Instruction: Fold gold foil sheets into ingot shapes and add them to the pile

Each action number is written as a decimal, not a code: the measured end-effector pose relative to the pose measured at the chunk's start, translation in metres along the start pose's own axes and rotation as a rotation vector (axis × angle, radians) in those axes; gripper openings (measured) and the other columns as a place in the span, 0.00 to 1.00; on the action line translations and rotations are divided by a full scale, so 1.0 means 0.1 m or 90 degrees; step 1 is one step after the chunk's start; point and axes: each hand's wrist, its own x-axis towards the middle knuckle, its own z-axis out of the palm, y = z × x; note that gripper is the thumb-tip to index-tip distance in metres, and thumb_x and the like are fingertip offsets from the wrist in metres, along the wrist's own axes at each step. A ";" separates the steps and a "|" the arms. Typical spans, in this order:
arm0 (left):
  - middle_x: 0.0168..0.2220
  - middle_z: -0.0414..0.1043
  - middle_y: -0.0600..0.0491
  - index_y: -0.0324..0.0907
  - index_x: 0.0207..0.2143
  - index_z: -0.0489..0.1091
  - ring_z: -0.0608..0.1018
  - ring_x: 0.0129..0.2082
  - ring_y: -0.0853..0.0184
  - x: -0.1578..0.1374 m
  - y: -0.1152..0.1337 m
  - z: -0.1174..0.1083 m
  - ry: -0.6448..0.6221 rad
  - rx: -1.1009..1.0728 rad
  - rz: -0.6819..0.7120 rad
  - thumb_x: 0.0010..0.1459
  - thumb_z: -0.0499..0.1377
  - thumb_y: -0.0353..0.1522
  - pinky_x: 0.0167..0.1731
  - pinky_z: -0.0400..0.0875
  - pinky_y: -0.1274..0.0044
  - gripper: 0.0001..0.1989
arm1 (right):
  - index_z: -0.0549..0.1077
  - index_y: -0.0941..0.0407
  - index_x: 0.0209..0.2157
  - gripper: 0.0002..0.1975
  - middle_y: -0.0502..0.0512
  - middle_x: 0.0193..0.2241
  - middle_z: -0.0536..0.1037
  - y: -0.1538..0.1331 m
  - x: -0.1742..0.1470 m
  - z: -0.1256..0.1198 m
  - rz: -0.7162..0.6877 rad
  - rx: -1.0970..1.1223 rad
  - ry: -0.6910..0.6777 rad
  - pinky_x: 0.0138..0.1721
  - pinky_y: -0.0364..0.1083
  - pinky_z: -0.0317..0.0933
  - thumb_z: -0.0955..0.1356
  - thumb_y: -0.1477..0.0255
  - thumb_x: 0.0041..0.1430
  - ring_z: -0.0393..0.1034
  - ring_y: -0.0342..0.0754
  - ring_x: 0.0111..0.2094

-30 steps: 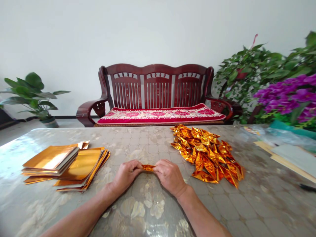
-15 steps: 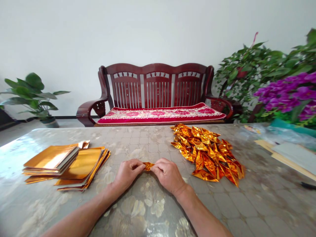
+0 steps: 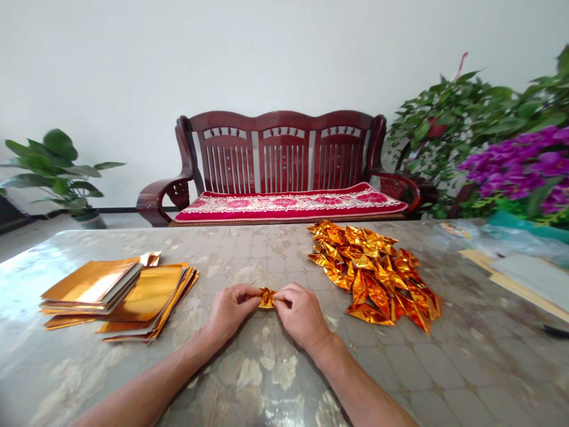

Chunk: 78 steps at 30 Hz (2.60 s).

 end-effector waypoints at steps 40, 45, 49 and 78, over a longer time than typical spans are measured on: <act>0.28 0.81 0.54 0.41 0.41 0.78 0.82 0.29 0.65 0.04 0.05 -0.09 -0.080 -0.154 -0.060 0.55 0.49 0.29 0.36 0.77 0.74 0.18 | 0.78 0.51 0.50 0.29 0.51 0.36 0.83 0.14 0.07 -0.19 0.050 0.143 -0.166 0.41 0.46 0.71 0.59 0.81 0.50 0.77 0.48 0.37; 0.34 0.83 0.54 0.42 0.40 0.78 0.83 0.34 0.65 0.06 -0.01 -0.06 -0.102 -0.199 -0.091 0.46 0.50 0.23 0.40 0.78 0.72 0.23 | 0.81 0.52 0.44 0.20 0.52 0.37 0.84 0.21 0.07 -0.16 0.032 0.104 -0.149 0.44 0.49 0.71 0.62 0.78 0.55 0.78 0.50 0.38; 0.34 0.83 0.55 0.42 0.40 0.78 0.83 0.35 0.65 0.07 -0.06 -0.01 -0.118 -0.251 -0.091 0.44 0.53 0.21 0.42 0.78 0.72 0.22 | 0.81 0.50 0.41 0.14 0.52 0.40 0.83 0.25 0.07 -0.17 0.020 0.103 -0.145 0.47 0.50 0.70 0.67 0.75 0.57 0.78 0.51 0.41; 0.39 0.81 0.53 0.45 0.34 0.80 0.81 0.41 0.63 0.07 -0.11 0.03 -0.004 -0.090 0.060 0.53 0.59 0.29 0.47 0.72 0.73 0.10 | 0.80 0.49 0.43 0.16 0.50 0.44 0.81 0.26 0.04 -0.12 -0.152 0.021 -0.038 0.48 0.45 0.69 0.63 0.79 0.62 0.77 0.46 0.44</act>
